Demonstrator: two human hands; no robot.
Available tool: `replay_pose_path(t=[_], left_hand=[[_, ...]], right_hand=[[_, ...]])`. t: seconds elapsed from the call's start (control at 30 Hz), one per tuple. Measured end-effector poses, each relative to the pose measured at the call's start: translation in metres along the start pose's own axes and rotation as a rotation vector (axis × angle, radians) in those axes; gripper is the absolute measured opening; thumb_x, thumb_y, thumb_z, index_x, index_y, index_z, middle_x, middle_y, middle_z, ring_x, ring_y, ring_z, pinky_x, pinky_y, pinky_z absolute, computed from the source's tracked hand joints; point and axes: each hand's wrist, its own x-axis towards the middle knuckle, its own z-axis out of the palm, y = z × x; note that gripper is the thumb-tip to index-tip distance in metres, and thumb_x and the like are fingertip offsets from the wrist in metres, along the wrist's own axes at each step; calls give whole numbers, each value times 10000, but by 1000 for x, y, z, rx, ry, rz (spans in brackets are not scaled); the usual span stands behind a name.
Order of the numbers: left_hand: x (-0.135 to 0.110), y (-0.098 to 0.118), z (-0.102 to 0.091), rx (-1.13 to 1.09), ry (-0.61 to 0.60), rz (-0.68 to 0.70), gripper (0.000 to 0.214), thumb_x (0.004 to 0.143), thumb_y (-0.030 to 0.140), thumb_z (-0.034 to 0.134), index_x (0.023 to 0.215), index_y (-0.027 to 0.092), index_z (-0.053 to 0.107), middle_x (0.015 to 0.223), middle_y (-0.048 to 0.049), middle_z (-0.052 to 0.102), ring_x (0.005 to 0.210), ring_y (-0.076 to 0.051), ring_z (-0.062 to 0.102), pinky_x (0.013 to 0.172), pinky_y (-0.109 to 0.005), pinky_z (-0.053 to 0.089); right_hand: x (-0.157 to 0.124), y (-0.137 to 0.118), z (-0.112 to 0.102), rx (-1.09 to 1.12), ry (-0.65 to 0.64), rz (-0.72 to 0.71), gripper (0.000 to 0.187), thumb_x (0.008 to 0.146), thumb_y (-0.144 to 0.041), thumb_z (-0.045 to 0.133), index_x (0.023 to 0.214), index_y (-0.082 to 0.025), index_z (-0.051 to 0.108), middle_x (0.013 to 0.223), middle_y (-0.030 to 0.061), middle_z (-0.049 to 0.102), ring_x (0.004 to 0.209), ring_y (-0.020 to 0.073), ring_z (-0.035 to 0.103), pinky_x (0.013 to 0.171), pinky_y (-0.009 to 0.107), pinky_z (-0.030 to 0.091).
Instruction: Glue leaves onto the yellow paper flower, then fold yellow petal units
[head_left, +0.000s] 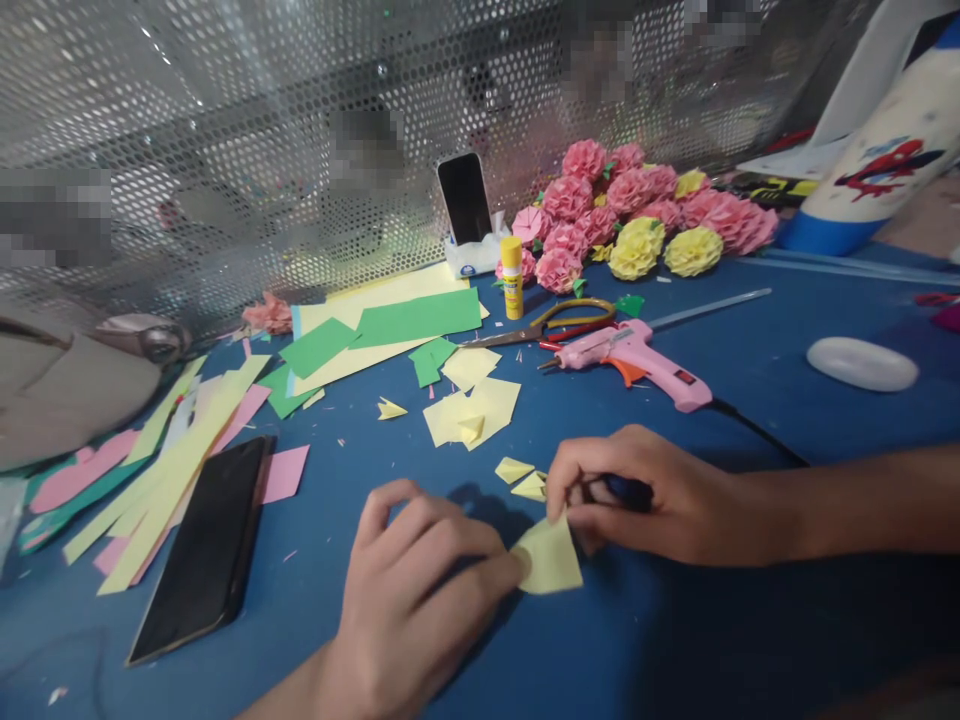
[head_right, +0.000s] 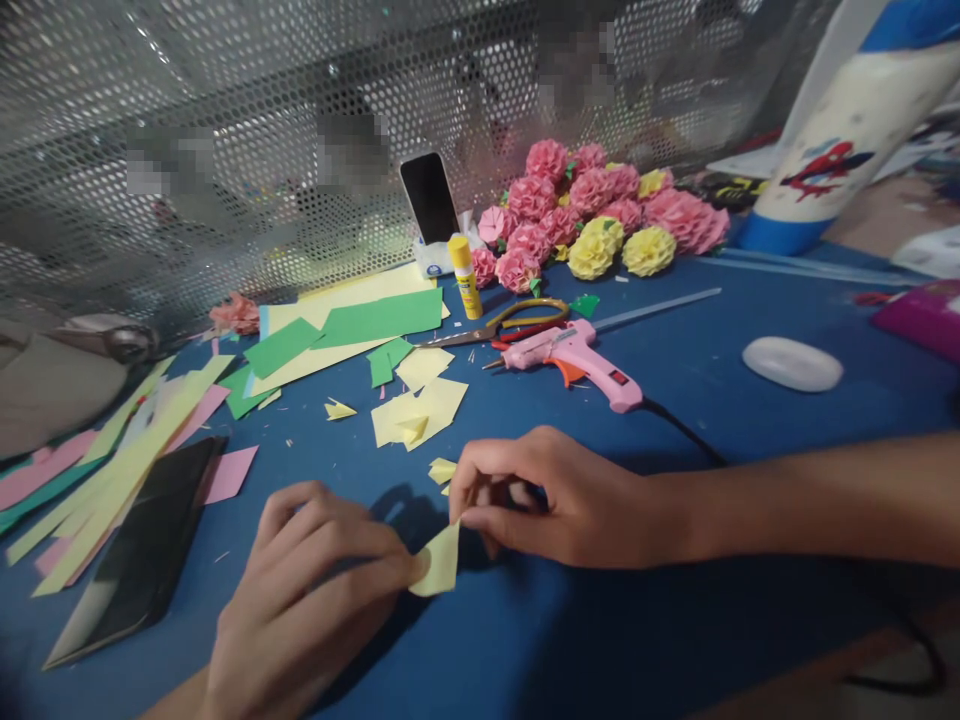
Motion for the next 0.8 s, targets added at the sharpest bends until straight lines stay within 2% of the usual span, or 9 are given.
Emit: replay_pose_path(t=[0.1, 0.2, 0.3, 0.4, 0.5, 0.63, 0.7, 0.8], left_hand=[[-1, 3, 0, 40, -49, 105, 291, 1048, 174, 456, 914, 196, 714, 839, 23, 736, 757, -124, 604, 869, -347, 363], [-1, 4, 1, 30, -63, 120, 333, 1063, 167, 419, 915, 187, 717, 844, 29, 743, 758, -113, 622, 882, -338, 368], [1, -1, -4, -12, -68, 94, 338, 1070, 179, 412, 946, 189, 727, 875, 28, 757, 779, -115, 634, 884, -343, 370], [5, -10, -13, -30, -79, 54, 248, 1048, 203, 496, 972, 201, 732, 899, 33, 767, 780, -118, 639, 860, -344, 375], [9, -17, -19, -130, -170, 22, 179, 1022, 186, 543, 997, 193, 720, 909, 13, 763, 777, -120, 656, 800, -329, 416], [14, -26, -19, -396, -305, 60, 222, 1054, 230, 472, 1071, 182, 688, 907, -21, 759, 797, -135, 672, 772, -330, 434], [18, -28, -20, -503, -431, 42, 254, 1063, 277, 444, 1051, 185, 681, 914, -27, 765, 811, -141, 674, 776, -323, 446], [21, -26, -29, -663, -680, -23, 308, 1052, 350, 457, 870, 217, 667, 794, 9, 749, 731, -104, 685, 761, -253, 497]], right_hand=[[0, 0, 0, -23, -38, -40, 216, 986, -327, 556, 980, -134, 655, 837, 31, 654, 655, 93, 523, 613, 199, 415], [1, 2, 2, 13, -47, -98, 142, 951, -272, 624, 919, -138, 658, 803, 4, 626, 657, 79, 515, 620, 181, 413], [2, 5, 3, 23, 26, -134, 41, 931, -183, 647, 905, -151, 652, 805, -9, 627, 686, 71, 533, 644, 166, 419], [3, 5, 2, 17, 109, -116, 53, 960, -195, 610, 943, -156, 641, 833, 1, 627, 695, 80, 536, 652, 180, 431], [3, 4, -1, 12, 148, -92, 91, 992, -204, 553, 971, -159, 628, 859, 7, 627, 685, 79, 531, 627, 182, 423], [3, 4, -2, 16, 149, -101, 89, 995, -192, 541, 988, -169, 626, 876, 0, 625, 706, 76, 541, 647, 178, 426], [3, 5, -2, 20, 143, -99, 89, 997, -191, 541, 999, -172, 628, 887, -2, 623, 731, 78, 550, 677, 179, 432], [3, 6, -2, 27, 136, -86, 83, 997, -194, 548, 993, -175, 629, 891, -7, 618, 734, 73, 543, 676, 169, 422]])
